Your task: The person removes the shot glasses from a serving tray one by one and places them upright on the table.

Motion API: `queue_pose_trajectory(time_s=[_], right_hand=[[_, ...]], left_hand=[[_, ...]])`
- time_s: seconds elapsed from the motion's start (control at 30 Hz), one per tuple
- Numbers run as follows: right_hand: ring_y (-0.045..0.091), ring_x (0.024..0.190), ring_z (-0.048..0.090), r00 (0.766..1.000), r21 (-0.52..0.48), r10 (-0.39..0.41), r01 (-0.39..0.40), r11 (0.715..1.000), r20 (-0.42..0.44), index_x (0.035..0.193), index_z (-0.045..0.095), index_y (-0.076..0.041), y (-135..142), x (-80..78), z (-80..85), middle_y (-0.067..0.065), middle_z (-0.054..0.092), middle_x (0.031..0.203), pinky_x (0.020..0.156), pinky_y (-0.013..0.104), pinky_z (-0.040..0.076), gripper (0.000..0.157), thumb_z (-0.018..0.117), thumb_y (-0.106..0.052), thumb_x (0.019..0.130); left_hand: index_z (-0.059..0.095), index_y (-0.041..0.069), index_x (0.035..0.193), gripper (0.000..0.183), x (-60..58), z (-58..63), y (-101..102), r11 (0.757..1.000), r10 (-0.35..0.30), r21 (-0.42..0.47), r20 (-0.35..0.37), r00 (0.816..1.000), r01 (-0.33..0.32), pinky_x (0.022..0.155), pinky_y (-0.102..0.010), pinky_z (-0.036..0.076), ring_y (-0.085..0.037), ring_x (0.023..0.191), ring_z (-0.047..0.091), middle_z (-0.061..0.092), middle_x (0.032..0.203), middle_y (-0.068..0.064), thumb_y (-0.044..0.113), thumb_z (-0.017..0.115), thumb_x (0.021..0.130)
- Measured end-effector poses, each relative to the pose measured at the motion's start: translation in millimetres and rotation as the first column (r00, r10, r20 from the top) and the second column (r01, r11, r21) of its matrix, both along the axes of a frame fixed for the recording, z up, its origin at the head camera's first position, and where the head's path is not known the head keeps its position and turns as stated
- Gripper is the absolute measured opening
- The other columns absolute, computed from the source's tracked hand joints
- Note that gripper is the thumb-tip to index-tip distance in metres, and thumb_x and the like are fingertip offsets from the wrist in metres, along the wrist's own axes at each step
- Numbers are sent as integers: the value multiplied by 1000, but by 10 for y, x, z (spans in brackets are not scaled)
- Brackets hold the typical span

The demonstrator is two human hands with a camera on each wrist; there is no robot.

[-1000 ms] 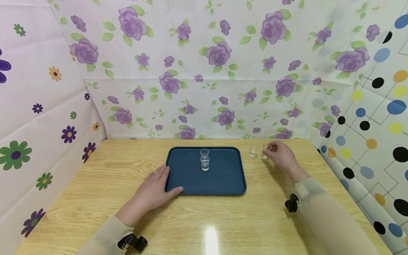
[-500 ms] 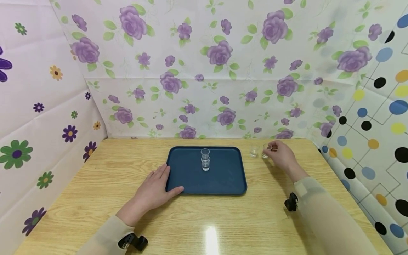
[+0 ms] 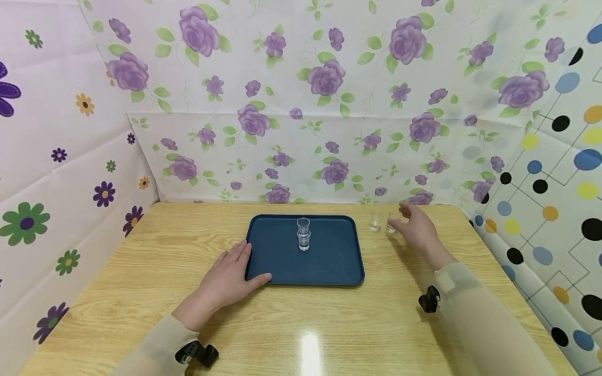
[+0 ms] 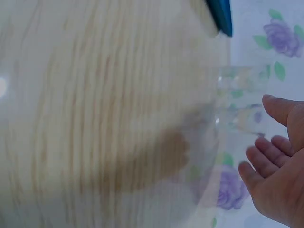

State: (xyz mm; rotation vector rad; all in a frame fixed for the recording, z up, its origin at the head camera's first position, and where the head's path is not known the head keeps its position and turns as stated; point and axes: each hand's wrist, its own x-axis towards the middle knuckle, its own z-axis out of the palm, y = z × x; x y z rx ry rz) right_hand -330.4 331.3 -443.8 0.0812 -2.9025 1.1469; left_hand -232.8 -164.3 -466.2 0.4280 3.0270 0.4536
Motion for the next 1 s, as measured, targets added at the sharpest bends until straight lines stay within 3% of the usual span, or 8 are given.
queue_pose_trajectory(time_s=[0.3, 0.63, 1.0], right_hand=[[55, 160, 25, 995, -4, 11, -12, 1000, -100, 176, 20, 0, -267, 148, 152, 31, 26, 176, 122, 76, 31, 93, 68, -48, 111], [50, 163, 24, 990, -27, 58, -62, 998, -129, 178, 20, -8, -657, 285, 225, 23, 23, 180, 122, 75, 33, 94, 69, -51, 110], [46, 164, 25, 980, -9, 146, -149, 989, -137, 178, 23, -11, -1028, 329, 247, 19, 27, 179, 124, 71, 34, 94, 70, -54, 108]], left_hand=[[28, -5, 172, 109, -2, 13, 1, 1000, 0, 4, -11, 1000, 0, 136, -58, 18, -40, 167, 22, 24, 179, -25, 73, 63, 103], [28, -5, 172, 110, -3, 4, 4, 1000, -4, -6, -3, 1000, 4, 135, -58, 18, -40, 167, 22, 24, 179, -24, 74, 61, 104], [28, -5, 172, 110, 4, 19, 9, 1000, 1, -3, 3, 1000, -1, 135, -58, 18, -40, 167, 22, 24, 179, -24, 73, 62, 103]])
